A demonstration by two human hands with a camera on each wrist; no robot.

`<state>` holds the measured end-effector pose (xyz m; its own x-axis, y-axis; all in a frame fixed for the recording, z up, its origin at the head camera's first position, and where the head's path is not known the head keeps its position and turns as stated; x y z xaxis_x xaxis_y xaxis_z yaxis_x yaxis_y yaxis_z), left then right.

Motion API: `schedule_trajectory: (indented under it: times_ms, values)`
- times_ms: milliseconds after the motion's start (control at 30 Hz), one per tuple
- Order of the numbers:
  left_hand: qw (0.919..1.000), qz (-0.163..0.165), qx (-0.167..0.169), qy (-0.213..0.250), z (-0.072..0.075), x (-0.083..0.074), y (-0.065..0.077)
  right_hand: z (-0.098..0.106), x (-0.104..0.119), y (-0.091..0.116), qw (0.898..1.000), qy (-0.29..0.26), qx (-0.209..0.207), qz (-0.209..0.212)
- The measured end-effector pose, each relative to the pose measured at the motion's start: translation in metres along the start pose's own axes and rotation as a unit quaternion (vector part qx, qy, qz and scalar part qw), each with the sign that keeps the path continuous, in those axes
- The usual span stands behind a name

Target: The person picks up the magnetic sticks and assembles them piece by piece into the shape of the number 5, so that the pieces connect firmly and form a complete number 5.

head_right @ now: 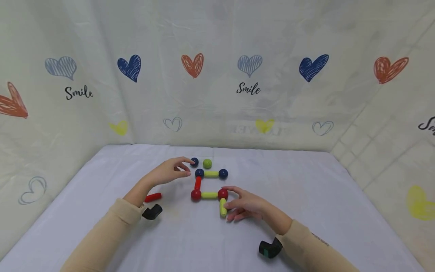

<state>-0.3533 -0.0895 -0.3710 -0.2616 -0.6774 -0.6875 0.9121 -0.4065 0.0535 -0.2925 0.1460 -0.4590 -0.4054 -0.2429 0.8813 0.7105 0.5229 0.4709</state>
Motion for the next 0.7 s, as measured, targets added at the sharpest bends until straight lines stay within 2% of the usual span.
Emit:
schedule_trajectory:
  times_ms: [133, 333, 700]
  values:
    - [0.9995, 0.012, -0.030, 0.004, 0.006, 0.006, -0.010, 0.002, -0.001, -0.002, 1.000, 0.003, 0.004, -0.001]
    - [0.9964, 0.048, -0.068, 0.018, 0.007, 0.023, -0.028, 0.002, 0.000, -0.004, 1.000, 0.003, 0.017, 0.004]
    - [0.9916, 0.086, -0.093, 0.025, -0.003, 0.047, -0.057, 0.002, 0.000, -0.003, 1.000, 0.006, 0.022, 0.007]
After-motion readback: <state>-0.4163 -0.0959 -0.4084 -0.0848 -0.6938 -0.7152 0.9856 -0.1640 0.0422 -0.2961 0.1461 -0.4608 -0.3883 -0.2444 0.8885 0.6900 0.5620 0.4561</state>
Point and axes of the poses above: each hand's wrist, its own y-axis away from the middle knuckle, its own z-axis out of the back of the hand, x = y × z, the point moved 9 cm from there along -y, towards the middle knuckle, and after that the axes turned 4 degrees about -y, right-handed, at the moved point
